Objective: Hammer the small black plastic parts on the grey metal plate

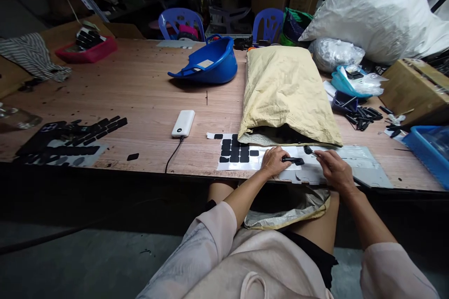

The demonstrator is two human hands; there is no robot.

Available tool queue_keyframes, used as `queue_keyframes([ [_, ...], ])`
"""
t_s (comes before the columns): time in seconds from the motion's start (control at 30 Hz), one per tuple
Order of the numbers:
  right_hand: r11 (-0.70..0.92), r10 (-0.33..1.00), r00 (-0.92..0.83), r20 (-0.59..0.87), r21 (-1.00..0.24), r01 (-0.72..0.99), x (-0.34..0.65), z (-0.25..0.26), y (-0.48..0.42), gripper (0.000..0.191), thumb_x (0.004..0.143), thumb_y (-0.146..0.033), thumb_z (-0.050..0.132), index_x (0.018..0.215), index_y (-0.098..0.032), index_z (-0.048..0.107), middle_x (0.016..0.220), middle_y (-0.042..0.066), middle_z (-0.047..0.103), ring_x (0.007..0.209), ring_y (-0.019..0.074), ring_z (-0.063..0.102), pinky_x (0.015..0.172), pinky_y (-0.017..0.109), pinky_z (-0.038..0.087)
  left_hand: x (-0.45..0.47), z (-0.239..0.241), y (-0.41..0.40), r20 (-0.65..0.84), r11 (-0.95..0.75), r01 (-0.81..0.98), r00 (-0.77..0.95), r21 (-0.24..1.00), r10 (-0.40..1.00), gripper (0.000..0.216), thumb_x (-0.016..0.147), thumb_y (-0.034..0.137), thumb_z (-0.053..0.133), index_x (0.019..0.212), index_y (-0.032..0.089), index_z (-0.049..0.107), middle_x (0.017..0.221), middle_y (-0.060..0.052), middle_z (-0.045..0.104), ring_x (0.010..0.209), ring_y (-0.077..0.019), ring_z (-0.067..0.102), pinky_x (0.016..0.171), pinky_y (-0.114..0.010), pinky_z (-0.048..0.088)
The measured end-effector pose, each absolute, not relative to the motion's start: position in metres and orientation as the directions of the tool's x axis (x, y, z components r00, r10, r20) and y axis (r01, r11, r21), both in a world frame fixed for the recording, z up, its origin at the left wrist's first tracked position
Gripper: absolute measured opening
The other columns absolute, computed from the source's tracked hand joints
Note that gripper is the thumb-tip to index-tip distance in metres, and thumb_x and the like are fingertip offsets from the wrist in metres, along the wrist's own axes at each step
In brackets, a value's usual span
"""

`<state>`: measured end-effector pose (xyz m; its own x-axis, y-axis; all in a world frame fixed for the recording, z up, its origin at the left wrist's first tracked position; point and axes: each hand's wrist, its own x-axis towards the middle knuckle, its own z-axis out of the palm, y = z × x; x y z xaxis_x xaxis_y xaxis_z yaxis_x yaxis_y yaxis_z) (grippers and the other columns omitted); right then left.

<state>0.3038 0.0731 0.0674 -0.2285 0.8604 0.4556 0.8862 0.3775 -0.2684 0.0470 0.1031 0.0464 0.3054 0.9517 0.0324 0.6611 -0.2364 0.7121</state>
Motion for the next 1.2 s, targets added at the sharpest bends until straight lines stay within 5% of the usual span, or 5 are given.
queue_keyframes([
  [0.2,0.421,0.883,-0.335,0.328,-0.238,0.875,0.362,0.048,0.103,0.024,0.097,-0.036,0.052,0.103,-0.027,0.073,0.097,0.007,0.072,0.088,0.0225,0.066,0.077,0.036,0.049,0.047,0.045,0.104,0.04,-0.252,0.671,0.315,0.697,0.948,0.016,0.084,0.029,0.078,0.1,0.026,0.078,0.104,-0.002,0.07,0.109,-0.0234,0.063,0.102,-0.038,0.047],
  [0.6,0.317,0.876,-0.199,0.439,-0.214,0.924,0.358,0.025,0.104,0.022,0.091,-0.033,0.056,0.103,-0.025,0.073,0.099,0.007,0.068,0.094,0.0255,0.058,0.085,0.041,0.045,0.045,0.046,0.1,0.06,-0.292,0.693,0.339,0.659,0.939,0.017,0.085,0.029,0.078,0.101,0.024,0.077,0.104,-0.005,0.07,0.109,-0.0258,0.063,0.1,-0.04,0.048],
  [0.83,0.314,0.863,-0.195,0.466,-0.191,0.93,0.358,0.023,0.105,0.02,0.09,-0.033,0.056,0.099,-0.024,0.072,0.096,0.007,0.067,0.09,0.0246,0.057,0.084,0.04,0.045,0.016,0.03,0.02,0.174,-0.531,0.505,0.593,0.68,0.786,0.022,0.095,0.037,0.065,0.111,0.025,0.074,0.106,-0.007,0.071,0.099,-0.0225,0.067,0.092,-0.034,0.054],
  [0.93,0.307,0.865,-0.19,0.464,-0.19,0.933,0.358,0.022,0.105,0.02,0.09,-0.033,0.056,0.099,-0.024,0.071,0.096,0.007,0.066,0.09,0.0248,0.056,0.083,0.04,0.045,0.005,0.01,-0.011,0.063,-0.519,0.535,0.653,0.666,0.755,0.021,0.094,0.036,0.065,0.11,0.025,0.074,0.105,-0.007,0.073,0.099,-0.023,0.07,0.09,-0.033,0.055],
  [1.2,0.295,0.871,-0.177,0.459,-0.199,0.935,0.357,0.023,0.105,0.018,0.089,-0.031,0.057,0.098,-0.024,0.072,0.096,0.008,0.066,0.091,0.0252,0.057,0.084,0.041,0.045,0.004,-0.016,-0.013,-0.471,-0.255,0.849,0.479,0.462,0.741,0.034,0.088,0.028,0.068,0.121,0.023,0.074,0.118,-0.011,0.076,0.107,-0.0297,0.073,0.092,-0.038,0.058],
])
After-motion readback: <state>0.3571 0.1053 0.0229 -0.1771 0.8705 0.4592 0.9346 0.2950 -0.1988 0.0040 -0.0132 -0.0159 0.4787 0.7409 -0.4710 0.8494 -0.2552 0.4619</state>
